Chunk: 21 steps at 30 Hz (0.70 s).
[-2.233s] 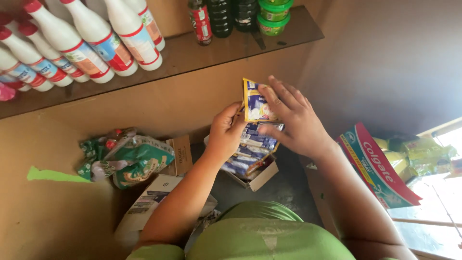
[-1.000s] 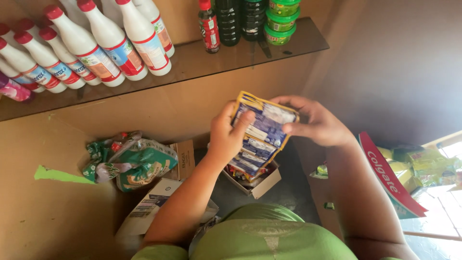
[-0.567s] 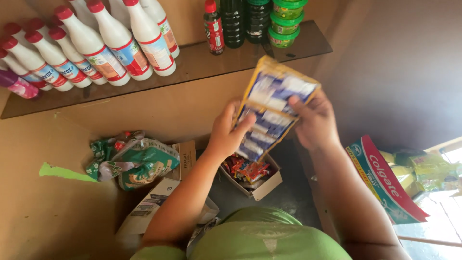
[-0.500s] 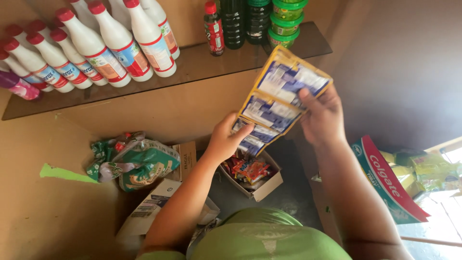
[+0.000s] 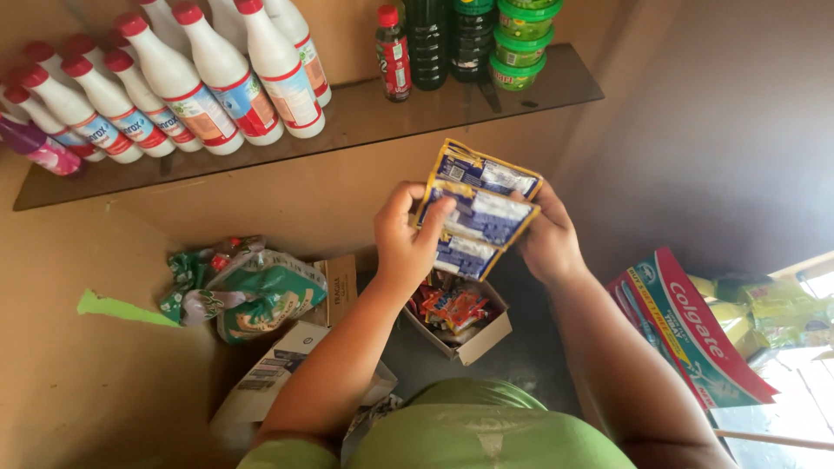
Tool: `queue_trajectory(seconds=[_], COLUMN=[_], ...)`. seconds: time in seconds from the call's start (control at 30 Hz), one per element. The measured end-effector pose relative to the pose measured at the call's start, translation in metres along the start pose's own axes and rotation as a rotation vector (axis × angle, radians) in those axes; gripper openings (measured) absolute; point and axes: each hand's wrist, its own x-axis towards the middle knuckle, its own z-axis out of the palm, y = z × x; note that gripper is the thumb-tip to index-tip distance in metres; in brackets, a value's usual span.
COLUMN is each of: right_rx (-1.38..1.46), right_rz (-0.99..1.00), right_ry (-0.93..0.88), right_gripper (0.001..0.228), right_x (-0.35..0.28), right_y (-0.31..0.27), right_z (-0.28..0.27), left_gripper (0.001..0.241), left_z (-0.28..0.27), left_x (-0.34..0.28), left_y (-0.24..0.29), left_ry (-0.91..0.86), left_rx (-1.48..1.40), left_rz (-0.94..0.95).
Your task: The recorder is organizing and stocking various food items and sachets on a shelf in a small grocery store or pantry.
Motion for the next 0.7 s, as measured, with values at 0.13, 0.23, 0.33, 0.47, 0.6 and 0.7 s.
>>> queue_trajectory(seconds=[0.13,0.23,0.33,0.47,0.6,0.7], right_rx=[0.104,0.147,-0.38,-0.063,0.073,0.027], right_rz=[0.112,0.095,-0.143,-0.013,-0.019,-0.032], right_ry=[0.061,0.045,-0.009,0.095,0.149,0.168], right_gripper=[0.038,0.06,0.05,0.041,0.037,0.036], right_x=[-0.015,-0.021,-0.02,-0.009,-0.002,0.003], right_y=[-0.026,-0.027,-0.02,-0.028,-0.048,-0.06], right_z=[0.037,0.05,0.047,0.044,0.035,0.035], left_gripper=[0.015,0.018,0.02,0.041,0.052,0.067], left_z=[0.009,0.013,0.012,0.002,-0.024,-0.026], left_x=[0.004,0.009,0.011,0.005,-0.02,-0.045], left_y=[0.003,0.008,0.011,0.024,0.027,0.02], left_ry=[0.139,0.21,0.238,0.161,-0.121,-0.197], left_rx=[0.151,0.143,0.397,0.35,0.401,0.382], left_rz=[0.085,0.047,0.2,0.151,0.109,0.114])
